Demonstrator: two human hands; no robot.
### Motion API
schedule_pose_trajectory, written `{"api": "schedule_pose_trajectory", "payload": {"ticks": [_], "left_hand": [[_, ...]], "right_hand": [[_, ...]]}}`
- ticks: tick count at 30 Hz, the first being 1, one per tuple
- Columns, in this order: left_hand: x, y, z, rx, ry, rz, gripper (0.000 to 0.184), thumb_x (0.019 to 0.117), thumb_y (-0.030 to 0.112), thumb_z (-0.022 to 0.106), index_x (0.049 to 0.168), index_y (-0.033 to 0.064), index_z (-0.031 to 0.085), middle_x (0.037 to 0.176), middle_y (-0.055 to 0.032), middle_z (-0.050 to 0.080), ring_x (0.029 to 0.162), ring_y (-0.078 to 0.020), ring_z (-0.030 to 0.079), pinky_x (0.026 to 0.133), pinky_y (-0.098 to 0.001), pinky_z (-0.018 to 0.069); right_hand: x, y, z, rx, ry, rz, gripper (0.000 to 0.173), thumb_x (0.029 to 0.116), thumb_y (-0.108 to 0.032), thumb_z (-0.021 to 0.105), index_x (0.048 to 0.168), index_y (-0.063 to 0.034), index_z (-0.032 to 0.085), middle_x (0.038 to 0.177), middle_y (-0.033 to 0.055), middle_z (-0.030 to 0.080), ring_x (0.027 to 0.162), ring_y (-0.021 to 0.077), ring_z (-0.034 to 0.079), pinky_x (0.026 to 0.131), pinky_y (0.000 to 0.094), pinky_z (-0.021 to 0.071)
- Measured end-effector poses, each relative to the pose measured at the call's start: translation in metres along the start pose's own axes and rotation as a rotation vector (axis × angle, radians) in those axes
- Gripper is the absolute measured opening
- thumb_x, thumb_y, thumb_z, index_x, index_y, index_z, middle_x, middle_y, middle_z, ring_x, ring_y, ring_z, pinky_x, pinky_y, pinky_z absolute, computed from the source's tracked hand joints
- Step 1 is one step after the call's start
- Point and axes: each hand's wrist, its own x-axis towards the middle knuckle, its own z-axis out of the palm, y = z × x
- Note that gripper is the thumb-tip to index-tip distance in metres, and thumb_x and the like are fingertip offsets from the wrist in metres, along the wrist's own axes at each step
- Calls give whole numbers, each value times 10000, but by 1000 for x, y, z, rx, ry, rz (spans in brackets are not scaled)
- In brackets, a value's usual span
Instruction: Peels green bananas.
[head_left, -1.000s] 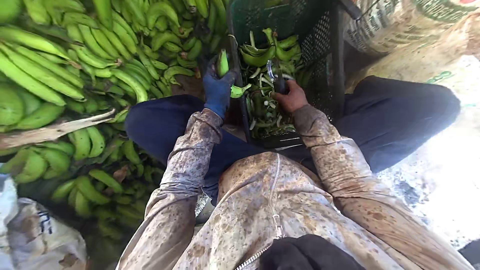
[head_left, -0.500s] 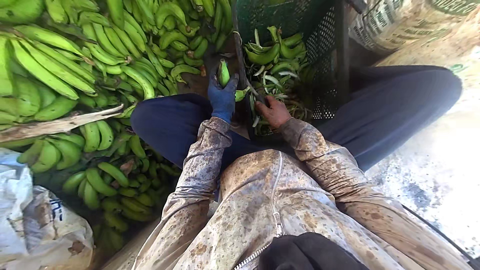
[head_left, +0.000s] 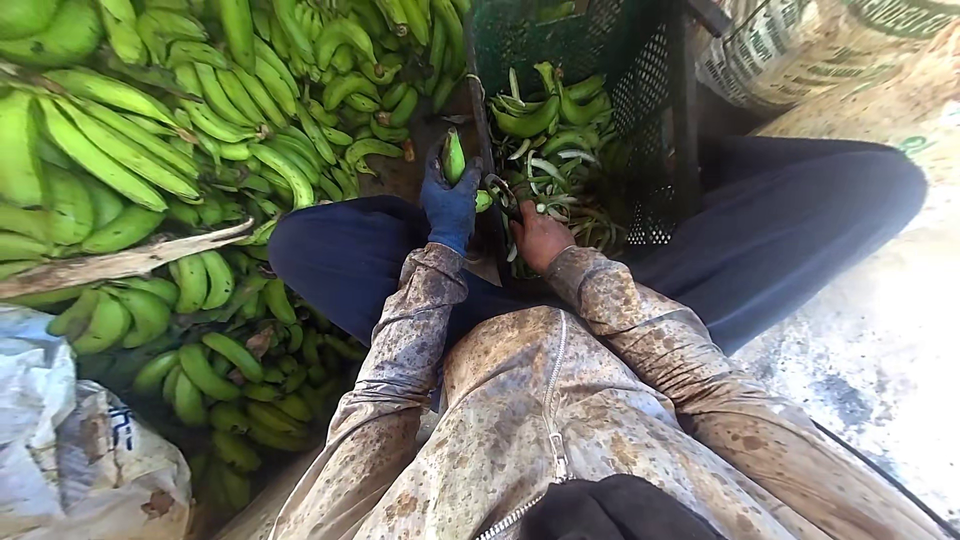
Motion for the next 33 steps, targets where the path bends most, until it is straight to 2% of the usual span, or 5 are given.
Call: {"api": "schedule_pose_trajectory", "payload": {"ticks": [8,15,19,22,33], "left_hand": [[-25,35,-12,109,22,-68,605,937,175,739,1474,97,473,1245,-173,664,1056,-254,686,930,-456,582],[-41,46,-21,134,-23,-181,732,1002,244,658,1590,37,276,1517,-239,465,1368,-313,516,1146,-456,434],[-39,48,-33,-280,120,-444,530,1073,378,522,1469,30,475,1299,-225,615,1123,-298,628,974,-472,523],[-34,57,-40,-587,-28,-567,473,1075,506,403,1189,82,579,922,-85,619,749,-176,608,625,-342,532],[-18,50,8,-706,-381,-372,421,1107,427,337,1271,109,557,885,-85,642,641,-159,619,535,-303,559]], "right_hand": [[-3,-26,6,-179,-38,-7,526,1118,-346,371,1587,-114,324,1273,310,651,1150,516,653,950,683,509],[11,11,-8,61,90,-145,447,1088,-261,520,1422,36,538,1302,342,627,1238,529,594,1051,689,431],[0,39,-48,124,189,-120,472,1085,-309,518,1384,52,580,1313,365,607,1250,537,575,1064,707,402],[-28,33,-77,278,237,-288,456,1042,-321,603,1363,2,570,1081,299,674,911,449,684,820,677,531],[-8,84,-65,383,133,-501,448,1065,-408,526,1302,-39,616,1088,183,694,960,276,683,903,519,539]]}}
